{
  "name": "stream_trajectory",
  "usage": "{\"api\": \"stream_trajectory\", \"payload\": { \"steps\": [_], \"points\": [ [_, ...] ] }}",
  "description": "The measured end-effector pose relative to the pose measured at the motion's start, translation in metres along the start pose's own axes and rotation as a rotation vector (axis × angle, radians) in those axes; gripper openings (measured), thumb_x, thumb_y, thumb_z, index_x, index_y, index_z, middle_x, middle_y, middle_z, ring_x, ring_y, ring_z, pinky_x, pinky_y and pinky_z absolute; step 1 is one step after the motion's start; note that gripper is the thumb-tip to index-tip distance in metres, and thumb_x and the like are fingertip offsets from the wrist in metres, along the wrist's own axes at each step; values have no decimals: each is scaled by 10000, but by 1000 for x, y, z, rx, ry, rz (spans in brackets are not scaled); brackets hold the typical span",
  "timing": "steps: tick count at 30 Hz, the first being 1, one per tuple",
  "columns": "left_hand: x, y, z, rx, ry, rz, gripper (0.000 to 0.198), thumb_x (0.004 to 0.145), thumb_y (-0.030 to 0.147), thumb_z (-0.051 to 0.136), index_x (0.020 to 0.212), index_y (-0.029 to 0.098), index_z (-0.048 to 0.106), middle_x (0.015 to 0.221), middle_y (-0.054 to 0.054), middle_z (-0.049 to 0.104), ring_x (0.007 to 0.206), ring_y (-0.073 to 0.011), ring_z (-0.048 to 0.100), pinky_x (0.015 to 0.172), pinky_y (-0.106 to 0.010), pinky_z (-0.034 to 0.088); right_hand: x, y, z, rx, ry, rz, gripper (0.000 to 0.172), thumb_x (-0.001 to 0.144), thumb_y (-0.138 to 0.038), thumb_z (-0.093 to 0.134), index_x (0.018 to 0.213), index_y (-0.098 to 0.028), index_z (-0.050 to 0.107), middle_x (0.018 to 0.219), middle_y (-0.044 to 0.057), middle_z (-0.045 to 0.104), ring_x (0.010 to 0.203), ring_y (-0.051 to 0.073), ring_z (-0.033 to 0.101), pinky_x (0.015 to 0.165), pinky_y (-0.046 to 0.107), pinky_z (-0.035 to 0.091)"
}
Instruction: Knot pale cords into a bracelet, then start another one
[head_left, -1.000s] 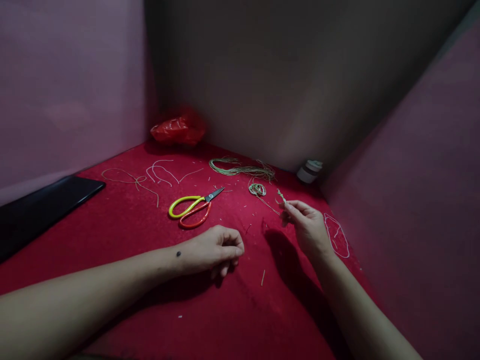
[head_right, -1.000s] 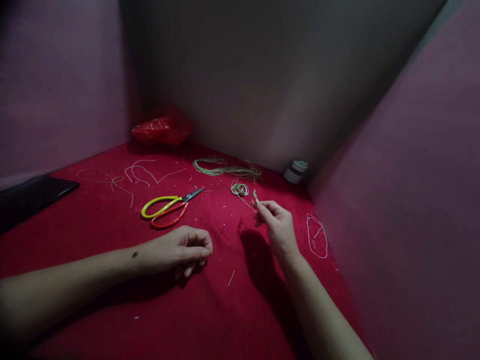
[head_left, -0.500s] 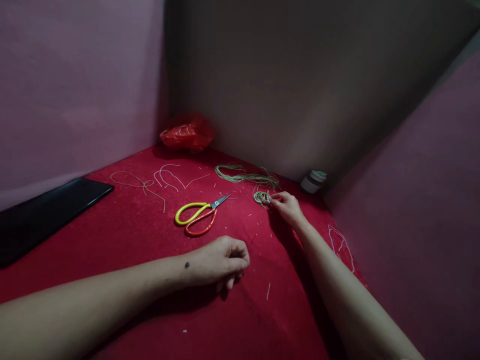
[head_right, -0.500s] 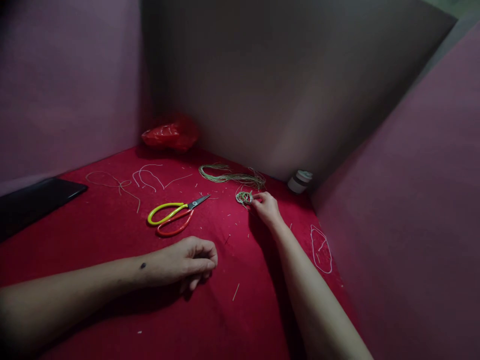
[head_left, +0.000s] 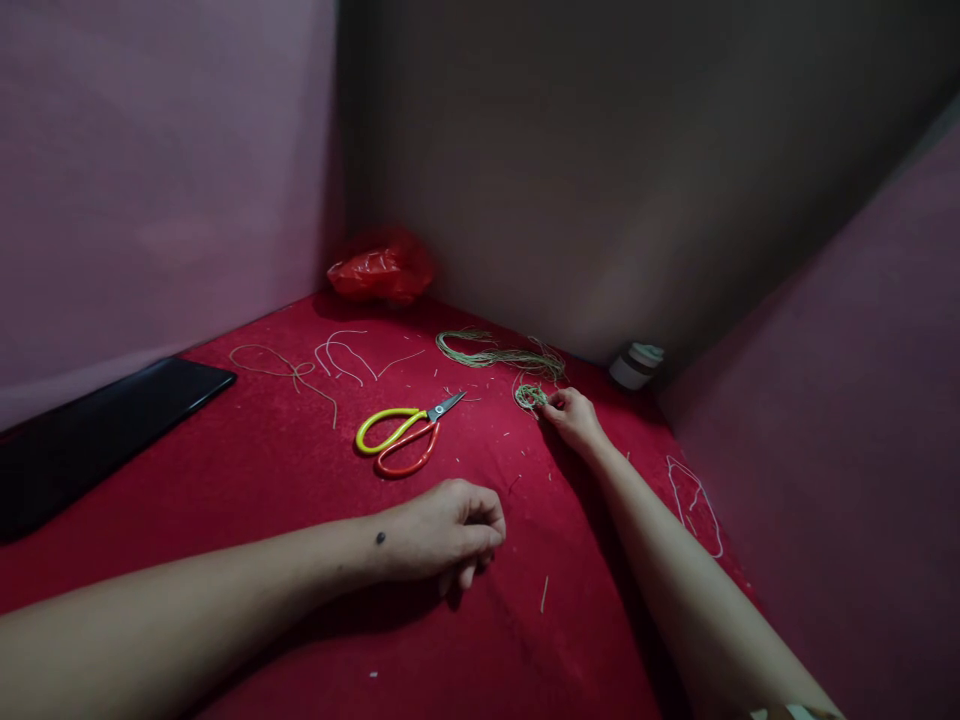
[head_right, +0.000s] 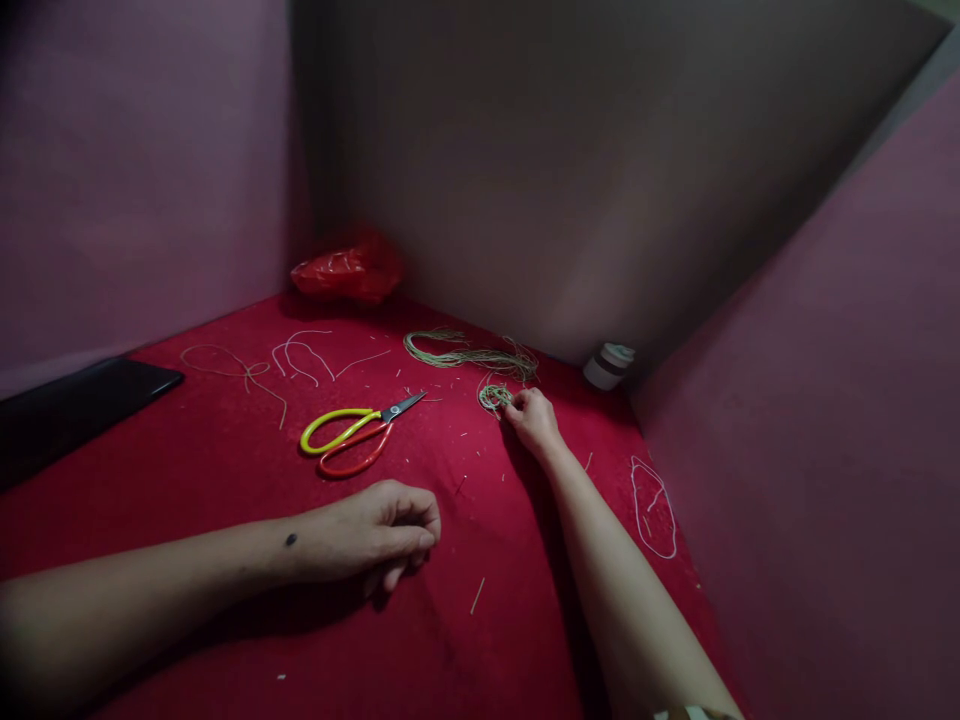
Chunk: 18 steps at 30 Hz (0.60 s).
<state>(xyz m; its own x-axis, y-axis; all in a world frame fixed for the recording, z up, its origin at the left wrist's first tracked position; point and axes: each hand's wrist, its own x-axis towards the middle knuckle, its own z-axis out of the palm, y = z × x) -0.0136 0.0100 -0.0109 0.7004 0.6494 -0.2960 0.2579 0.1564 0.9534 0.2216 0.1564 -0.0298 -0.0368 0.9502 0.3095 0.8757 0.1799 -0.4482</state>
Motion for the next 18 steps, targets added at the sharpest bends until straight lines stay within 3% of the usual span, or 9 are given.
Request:
{"api": "stream_trajectory", "payload": {
  "steps": [4,12,18],
  "points": [
    [0,0,0,7,-3,-7,83,744,226,438,767,156,474,598,35,504,401,-55,464,356,-148,377,-1,5,0,22,51,49,189,735,-295,547,681,-136,635,695,47,626,630,140,547,583,231,382],
    [-1,2,-1,8,-4,-18,98,758,251,459,772,156,481,558,41,508,393,-62,467,351,-149,381,-14,1,-14,4,152,82,213,716,-230,564,856,-115,676,886,103,617,748,161,566,725,279,426],
    [-1,4,0,-22,15,-17,110,738,258,490,763,151,494,552,43,509,387,-55,470,342,-131,380,-48,-6,-28,26,139,75,170,707,-155,501,720,-142,669,757,67,612,681,158,549,701,288,429]
  ]
}}
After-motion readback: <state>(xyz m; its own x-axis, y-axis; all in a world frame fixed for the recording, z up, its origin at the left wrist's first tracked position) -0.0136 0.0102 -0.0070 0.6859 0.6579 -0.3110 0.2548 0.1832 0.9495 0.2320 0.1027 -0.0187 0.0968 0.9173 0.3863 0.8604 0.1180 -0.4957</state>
